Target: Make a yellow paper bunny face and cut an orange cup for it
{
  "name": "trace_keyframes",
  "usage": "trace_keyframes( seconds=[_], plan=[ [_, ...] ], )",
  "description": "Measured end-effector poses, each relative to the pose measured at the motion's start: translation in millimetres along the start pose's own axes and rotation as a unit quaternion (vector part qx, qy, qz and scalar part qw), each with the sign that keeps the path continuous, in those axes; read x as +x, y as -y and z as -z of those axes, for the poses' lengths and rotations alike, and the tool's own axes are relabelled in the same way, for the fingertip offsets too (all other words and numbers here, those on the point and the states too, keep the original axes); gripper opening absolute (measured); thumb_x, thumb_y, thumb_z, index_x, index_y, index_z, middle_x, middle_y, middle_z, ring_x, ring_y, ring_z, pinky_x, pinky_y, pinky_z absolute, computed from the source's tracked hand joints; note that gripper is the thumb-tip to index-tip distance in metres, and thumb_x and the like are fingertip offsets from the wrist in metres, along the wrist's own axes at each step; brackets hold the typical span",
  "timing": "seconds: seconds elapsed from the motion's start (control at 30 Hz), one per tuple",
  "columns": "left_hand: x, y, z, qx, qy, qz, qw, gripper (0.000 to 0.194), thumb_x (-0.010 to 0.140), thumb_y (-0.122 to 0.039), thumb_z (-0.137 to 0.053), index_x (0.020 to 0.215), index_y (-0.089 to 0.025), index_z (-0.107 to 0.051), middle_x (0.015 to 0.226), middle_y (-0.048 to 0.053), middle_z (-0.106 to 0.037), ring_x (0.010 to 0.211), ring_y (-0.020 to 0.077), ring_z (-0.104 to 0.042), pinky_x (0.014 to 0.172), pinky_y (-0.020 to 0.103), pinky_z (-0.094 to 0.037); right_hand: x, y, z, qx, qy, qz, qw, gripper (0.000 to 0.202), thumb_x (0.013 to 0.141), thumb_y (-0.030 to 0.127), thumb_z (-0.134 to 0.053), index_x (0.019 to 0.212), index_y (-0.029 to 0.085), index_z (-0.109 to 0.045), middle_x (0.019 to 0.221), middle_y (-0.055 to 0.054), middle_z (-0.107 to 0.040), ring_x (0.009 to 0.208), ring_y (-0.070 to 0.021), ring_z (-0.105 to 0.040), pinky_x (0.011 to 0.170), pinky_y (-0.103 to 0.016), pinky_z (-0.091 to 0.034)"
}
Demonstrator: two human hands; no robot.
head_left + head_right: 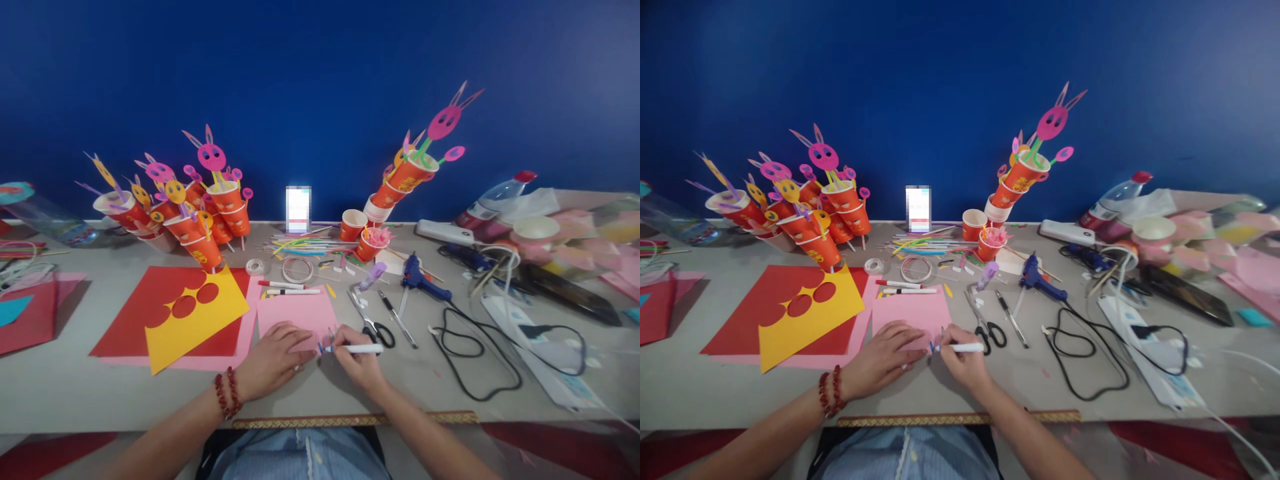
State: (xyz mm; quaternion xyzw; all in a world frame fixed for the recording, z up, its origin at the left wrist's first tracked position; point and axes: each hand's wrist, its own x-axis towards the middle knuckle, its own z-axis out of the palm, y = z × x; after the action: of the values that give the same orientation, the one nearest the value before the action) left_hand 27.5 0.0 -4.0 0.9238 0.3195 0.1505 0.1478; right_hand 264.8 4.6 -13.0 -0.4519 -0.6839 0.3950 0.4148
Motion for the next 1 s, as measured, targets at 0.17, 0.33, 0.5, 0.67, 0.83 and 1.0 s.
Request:
trace_keyframes(
  seconds=[0.17, 0.33, 0.5, 0.67, 0.83, 1.0],
  plan=[
    [2, -1, 1.1, 0.01, -0.001, -0.002, 1.0, 0.036, 0.093, -0.02, -0.056, 0.127, -0.03, -0.059, 0.138, 0.006, -0.056, 0.124, 0.0246, -0.048, 0.11, 0.048, -0.035, 3, 3, 3, 0.039, -0.029, -0.054, 0.997, 0.006, 0.083, 0.022, -0.053, 0.078, 0.021, -0.056, 0.059, 0.003, -0.054, 0.052, -0.0137, -0.049, 0.049, -0.025, -0.037],
    [9, -2, 8.2, 0.018, 0.022, -0.004, 1.0, 0.033, 0.096, -0.02, -0.053, 0.128, -0.024, -0.057, 0.131, 0.006, -0.06, 0.12, 0.0236, -0.05, 0.109, 0.045, -0.035, 9, 10, 10, 0.011, 0.001, -0.062, 0.998, 0.003, 0.076, 0.019, -0.057, 0.075, 0.02, -0.06, 0.061, 0.003, -0.055, 0.053, -0.0132, -0.046, 0.05, -0.024, -0.035],
    [30, 5, 14.3, 0.004, 0.041, -0.005, 0.999, 0.028, 0.097, -0.018, -0.05, 0.123, -0.021, -0.06, 0.117, 0.007, -0.065, 0.108, 0.0228, -0.055, 0.098, 0.039, -0.04, 7, 6, 11, 0.0, -0.007, -0.034, 0.999, 0.01, 0.075, 0.017, -0.053, 0.067, 0.02, -0.056, 0.06, 0.003, -0.052, 0.054, -0.0131, -0.044, 0.052, -0.025, -0.033],
    [42, 17, 6.3, -0.005, 0.028, -0.023, 0.999, 0.027, 0.095, -0.016, -0.052, 0.119, -0.025, -0.063, 0.109, 0.006, -0.063, 0.098, 0.0223, -0.055, 0.088, 0.037, -0.041, 1, 0, 7, -0.011, -0.013, -0.028, 0.999, 0.011, 0.084, 0.021, -0.053, 0.072, 0.021, -0.055, 0.06, 0.004, -0.048, 0.052, -0.0126, -0.042, 0.05, -0.026, -0.03],
    [37, 23, -2.0, -0.026, 0.011, -0.028, 0.999, 0.031, 0.096, -0.015, -0.048, 0.121, -0.027, -0.063, 0.109, 0.006, -0.061, 0.099, 0.0219, -0.054, 0.09, 0.037, -0.04, 1, -5, 6, -0.015, -0.014, -0.03, 0.999, 0.012, 0.08, 0.018, -0.054, 0.069, 0.022, -0.051, 0.057, 0.005, -0.045, 0.05, -0.012, -0.039, 0.049, -0.025, -0.028],
    [36, 23, -2.1, -0.043, 0.009, -0.031, 0.999, 0.031, 0.096, -0.017, -0.048, 0.122, -0.026, -0.062, 0.109, 0.007, -0.061, 0.099, 0.0227, -0.053, 0.09, 0.038, -0.04, 3, -9, 6, -0.025, -0.004, -0.023, 0.999, 0.013, 0.078, 0.016, -0.054, 0.066, 0.021, -0.051, 0.057, 0.004, -0.046, 0.051, -0.0122, -0.04, 0.051, -0.026, -0.028]
  ],
)
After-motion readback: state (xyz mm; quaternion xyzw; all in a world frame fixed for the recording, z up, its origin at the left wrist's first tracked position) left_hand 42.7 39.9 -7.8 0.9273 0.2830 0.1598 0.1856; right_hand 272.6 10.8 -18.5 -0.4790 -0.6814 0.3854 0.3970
